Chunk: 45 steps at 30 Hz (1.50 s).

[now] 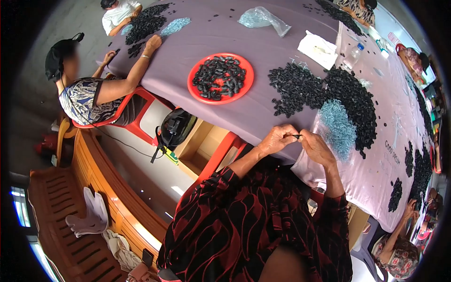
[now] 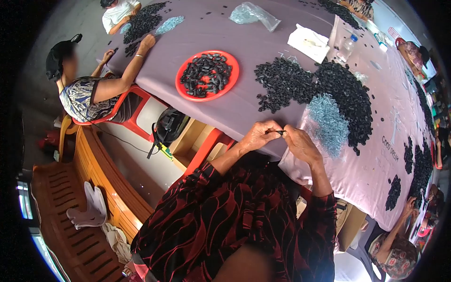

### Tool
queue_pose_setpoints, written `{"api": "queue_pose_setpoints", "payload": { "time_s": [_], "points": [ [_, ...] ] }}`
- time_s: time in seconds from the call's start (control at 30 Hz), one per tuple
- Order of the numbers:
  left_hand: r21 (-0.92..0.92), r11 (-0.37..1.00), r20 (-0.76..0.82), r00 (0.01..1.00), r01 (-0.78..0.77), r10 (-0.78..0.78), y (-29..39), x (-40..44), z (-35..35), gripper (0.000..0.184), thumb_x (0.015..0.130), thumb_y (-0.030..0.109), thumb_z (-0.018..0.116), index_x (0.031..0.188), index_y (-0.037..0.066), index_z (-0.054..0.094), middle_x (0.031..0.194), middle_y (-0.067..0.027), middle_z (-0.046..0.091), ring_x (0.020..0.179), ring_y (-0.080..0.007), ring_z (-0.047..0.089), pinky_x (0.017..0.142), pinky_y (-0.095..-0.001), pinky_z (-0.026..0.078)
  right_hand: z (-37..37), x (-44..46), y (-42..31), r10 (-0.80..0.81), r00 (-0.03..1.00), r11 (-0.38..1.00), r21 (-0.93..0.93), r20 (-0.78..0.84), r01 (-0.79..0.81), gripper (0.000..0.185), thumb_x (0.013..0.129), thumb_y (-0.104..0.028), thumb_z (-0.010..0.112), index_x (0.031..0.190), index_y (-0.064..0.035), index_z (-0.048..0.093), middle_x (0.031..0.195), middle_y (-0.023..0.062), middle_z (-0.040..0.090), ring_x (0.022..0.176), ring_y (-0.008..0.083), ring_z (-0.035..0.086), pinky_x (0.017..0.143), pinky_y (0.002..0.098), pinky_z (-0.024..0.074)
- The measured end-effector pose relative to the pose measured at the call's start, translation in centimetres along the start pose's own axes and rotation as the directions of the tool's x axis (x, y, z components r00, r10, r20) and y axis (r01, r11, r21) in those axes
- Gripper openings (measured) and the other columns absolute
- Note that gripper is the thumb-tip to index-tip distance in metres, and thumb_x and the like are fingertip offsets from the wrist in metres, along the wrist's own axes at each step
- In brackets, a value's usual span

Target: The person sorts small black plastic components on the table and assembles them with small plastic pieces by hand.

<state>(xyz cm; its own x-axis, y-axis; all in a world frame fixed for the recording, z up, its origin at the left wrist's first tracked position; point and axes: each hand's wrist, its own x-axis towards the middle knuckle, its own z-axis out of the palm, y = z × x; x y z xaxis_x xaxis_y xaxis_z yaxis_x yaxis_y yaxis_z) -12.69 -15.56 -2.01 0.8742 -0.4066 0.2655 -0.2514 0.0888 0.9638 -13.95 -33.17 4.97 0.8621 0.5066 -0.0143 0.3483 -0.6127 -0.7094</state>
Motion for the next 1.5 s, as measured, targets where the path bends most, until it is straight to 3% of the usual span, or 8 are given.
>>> {"api": "queue_pose_setpoints", "payload": {
  "time_s": [0.2, 0.4, 0.57, 0.7, 0.97, 1.17, 1.27, 1.5],
  "points": [
    [0.045, 0.999, 0.012, 1.0, -0.029, 0.029, 1.2, 0.0, -0.1, 0.005, 0.081, 0.0, 0.06, 0.086, 0.002, 0.06, 0.08, -0.0023, 0.055, 0.072, -0.0094, 0.052, 0.064, -0.0245, 0.043, 0.1, 0.1, 0.1, -0.023, 1.0, 0.999, -0.025, -0.007, 0.023, 0.015, 0.087, -0.011, 0.046, 0.081, 0.002, 0.041, 0.073, 0.0244, 0.053, 0.076, 0.0436, 0.052, 0.063, 0.0468, 0.0386],
    [0.159, 0.986, -0.066, 0.996, -0.049, 0.06, 1.4, -0.1, 0.1, 0.003, 0.079, 0.0, 0.06, 0.082, 0.001, 0.059, 0.076, -0.0074, 0.057, 0.066, -0.0156, 0.057, 0.06, -0.0286, 0.045, 0.6, 0.6, -0.6, 0.015, 1.0, 0.97, -0.242, -0.015, -0.019, 0.011, 0.086, -0.007, 0.045, 0.082, 0.0028, 0.045, 0.073, 0.0266, 0.056, 0.076, 0.0445, 0.056, 0.063, 0.0496, 0.0424],
    [0.256, 0.957, -0.081, 0.984, -0.134, 0.16, 1.4, -0.1, 0.3, 0.007, 0.075, -0.002, 0.06, 0.08, 0.001, 0.056, 0.076, -0.0123, 0.056, 0.067, -0.0279, 0.057, 0.06, -0.0342, 0.045, 1.9, 0.5, 0.2, -0.023, 0.996, 0.948, -0.319, -0.087, -0.006, 0.006, 0.082, -0.002, 0.045, 0.081, 0.0039, 0.046, 0.073, 0.0267, 0.056, 0.074, 0.0437, 0.058, 0.063, 0.048, 0.0453],
    [0.361, 0.917, -0.089, 0.973, -0.168, 0.213, 0.7, -0.1, 0.2, 0.01, 0.076, -0.001, 0.063, 0.081, 0.0, 0.055, 0.075, -0.0102, 0.056, 0.066, -0.0241, 0.057, 0.057, -0.0325, 0.045, 2.8, 0.8, 0.7, -0.063, 0.987, 0.94, -0.341, -0.15, 0.008, 0.004, 0.079, 0.004, 0.044, 0.082, 0.0044, 0.045, 0.074, 0.0267, 0.057, 0.074, 0.0433, 0.058, 0.063, 0.0462, 0.0468],
    [0.462, 0.875, -0.181, 0.951, -0.144, 0.252, 0.6, -0.1, 0.5, 0.011, 0.073, -0.002, 0.062, 0.08, -0.001, 0.054, 0.073, -0.0132, 0.054, 0.069, -0.0303, 0.056, 0.06, -0.0361, 0.045, 3.4, 1.2, 0.6, -0.078, 0.978, 0.949, -0.315, -0.195, 0.013, 0.007, 0.078, 0.006, 0.044, 0.084, 0.0042, 0.043, 0.075, 0.0277, 0.056, 0.075, 0.0439, 0.058, 0.062, 0.0473, 0.0467],
    [0.464, 0.873, -0.204, 0.941, -0.152, 0.272, 0.0, -0.1, 0.6, 0.011, 0.073, 0.0, 0.062, 0.08, -0.001, 0.053, 0.074, -0.0141, 0.054, 0.071, -0.0317, 0.056, 0.062, -0.0375, 0.045, 3.5, 1.4, 0.6, -0.054, 0.979, 0.942, -0.334, -0.199, -0.016, 0.006, 0.078, 0.005, 0.044, 0.084, 0.0038, 0.043, 0.073, 0.0274, 0.056, 0.071, 0.0432, 0.058, 0.061, 0.0468, 0.0472],
    [0.48, 0.865, -0.217, 0.935, -0.148, 0.28, 0.1, -0.1, 0.7, 0.012, 0.073, 0.0, 0.062, 0.08, -0.001, 0.053, 0.074, -0.0143, 0.054, 0.071, -0.0324, 0.055, 0.063, -0.0378, 0.045, 3.8, 1.5, 1.0, -0.148, 0.964, 0.924, -0.378, -0.221, 0.055, 0.007, 0.078, 0.005, 0.045, 0.084, 0.0039, 0.043, 0.072, 0.0273, 0.056, 0.068, 0.0426, 0.058, 0.06, 0.0464, 0.0477],
    [0.459, 0.878, -0.231, 0.937, -0.135, 0.264, 0.5, -0.1, 0.6, 0.011, 0.072, -0.001, 0.063, 0.078, -0.001, 0.053, 0.073, -0.0148, 0.054, 0.071, -0.0325, 0.055, 0.062, -0.0377, 0.045, 4.0, 1.4, 0.4, -0.053, 0.977, 0.916, -0.399, -0.206, -0.034, 0.008, 0.079, 0.003, 0.045, 0.086, 0.0044, 0.042, 0.073, 0.0274, 0.056, 0.069, 0.0434, 0.058, 0.059, 0.048, 0.0467]
  ]
}}
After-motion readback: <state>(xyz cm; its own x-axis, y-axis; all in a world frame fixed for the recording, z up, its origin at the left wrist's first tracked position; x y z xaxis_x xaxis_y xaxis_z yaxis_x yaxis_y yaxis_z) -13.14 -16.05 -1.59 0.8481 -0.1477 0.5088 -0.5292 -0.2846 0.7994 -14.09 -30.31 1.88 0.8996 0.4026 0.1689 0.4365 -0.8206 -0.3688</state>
